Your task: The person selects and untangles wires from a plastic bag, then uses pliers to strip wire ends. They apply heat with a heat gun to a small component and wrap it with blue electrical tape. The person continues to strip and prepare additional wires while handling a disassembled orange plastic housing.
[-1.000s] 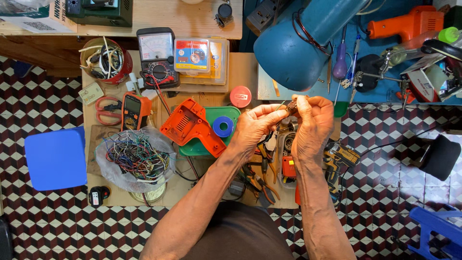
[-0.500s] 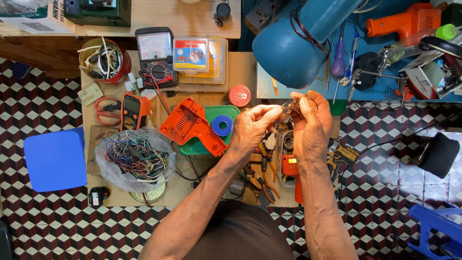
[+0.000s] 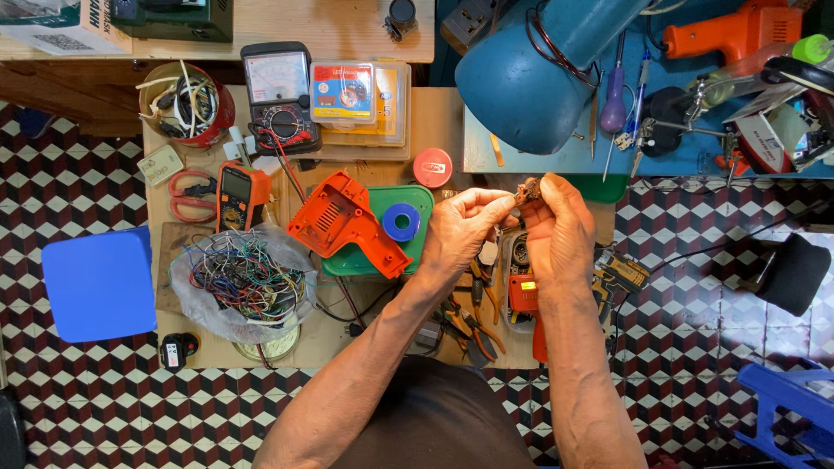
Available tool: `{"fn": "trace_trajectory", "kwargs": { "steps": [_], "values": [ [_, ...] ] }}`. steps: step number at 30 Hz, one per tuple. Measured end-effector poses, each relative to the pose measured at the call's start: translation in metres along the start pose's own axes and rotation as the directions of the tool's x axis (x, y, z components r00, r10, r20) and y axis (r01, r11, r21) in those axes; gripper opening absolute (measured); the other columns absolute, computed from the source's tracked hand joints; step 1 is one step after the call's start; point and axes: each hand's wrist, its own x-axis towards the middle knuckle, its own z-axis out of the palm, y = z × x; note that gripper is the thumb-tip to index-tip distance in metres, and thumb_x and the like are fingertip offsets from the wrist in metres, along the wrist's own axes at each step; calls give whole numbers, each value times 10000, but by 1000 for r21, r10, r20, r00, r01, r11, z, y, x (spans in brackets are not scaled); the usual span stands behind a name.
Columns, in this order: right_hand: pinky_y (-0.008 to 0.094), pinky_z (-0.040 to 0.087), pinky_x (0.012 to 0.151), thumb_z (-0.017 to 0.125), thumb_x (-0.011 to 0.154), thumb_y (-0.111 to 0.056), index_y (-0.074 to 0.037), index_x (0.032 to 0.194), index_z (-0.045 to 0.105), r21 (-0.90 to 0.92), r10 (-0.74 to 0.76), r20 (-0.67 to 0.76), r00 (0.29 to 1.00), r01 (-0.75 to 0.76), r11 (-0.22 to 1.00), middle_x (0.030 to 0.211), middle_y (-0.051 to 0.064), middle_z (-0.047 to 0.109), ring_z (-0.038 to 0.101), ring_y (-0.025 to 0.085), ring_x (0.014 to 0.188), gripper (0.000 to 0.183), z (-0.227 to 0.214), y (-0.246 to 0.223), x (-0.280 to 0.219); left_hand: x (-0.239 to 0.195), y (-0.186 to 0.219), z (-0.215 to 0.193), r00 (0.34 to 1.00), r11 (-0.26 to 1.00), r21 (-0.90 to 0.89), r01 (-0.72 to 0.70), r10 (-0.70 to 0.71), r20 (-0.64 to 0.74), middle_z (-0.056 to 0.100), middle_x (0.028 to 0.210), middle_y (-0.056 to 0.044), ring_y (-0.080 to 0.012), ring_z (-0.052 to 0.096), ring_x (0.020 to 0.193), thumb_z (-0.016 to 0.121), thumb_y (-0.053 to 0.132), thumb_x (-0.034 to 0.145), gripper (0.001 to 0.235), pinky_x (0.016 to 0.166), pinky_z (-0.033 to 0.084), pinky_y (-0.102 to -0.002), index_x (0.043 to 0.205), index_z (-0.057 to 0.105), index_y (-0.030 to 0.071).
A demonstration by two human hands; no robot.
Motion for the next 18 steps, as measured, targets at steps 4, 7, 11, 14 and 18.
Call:
{"fn": "trace_trajectory", "kwargs": {
  "steps": [4, 7, 11, 14, 18],
  "values": [
    [353, 585, 939, 686, 945, -10, 23, 1087, 653, 72, 45, -44, 998, -41, 997, 1030, 114, 692, 689, 218, 966, 149, -5, 5, 2, 2, -3, 1, 1000, 1000, 0, 15, -15, -12, 764, 858, -53, -39, 606, 660, 712, 230, 962, 273, 601, 489, -192, 1100, 737, -4],
    [352, 581, 953, 692, 952, -4, 32, 1091, 657, 96, 54, -34, 998, -51, 994, 1037, 120, 689, 683, 222, 975, 148, -6, 7, 1, 4, -5, 1, 1000, 1000, -6, 12, -12, -14, 767, 853, -54, -38, 605, 651, 714, 230, 961, 267, 594, 485, -192, 1082, 739, -6],
    [357, 587, 948, 683, 950, -2, 34, 1093, 651, 71, 54, -48, 997, -50, 996, 1035, 121, 686, 683, 222, 974, 151, -3, 4, -1, 4, -4, 1, 1000, 1000, -14, -9, 9, -10, 767, 849, -57, -38, 601, 643, 715, 232, 963, 266, 589, 482, -191, 1068, 744, -11],
    [360, 591, 940, 672, 950, -5, 28, 1103, 644, 42, 54, -51, 997, -52, 998, 1033, 121, 686, 685, 223, 971, 159, 0, 1, -3, 3, -3, -1, 1000, 1000, 28, 4, -4, -5, 769, 837, -60, -33, 605, 638, 710, 242, 965, 267, 586, 490, -188, 1062, 743, -5],
    [362, 596, 923, 663, 951, -2, 18, 1109, 637, 5, 32, -39, 999, -32, 999, 1033, 122, 687, 692, 226, 960, 161, 4, -1, -5, 3, -2, -1, 1000, 1000, 13, -2, 2, -8, 775, 834, -68, -33, 606, 634, 712, 239, 962, 268, 586, 492, -187, 1054, 739, -10]
  ]
}}
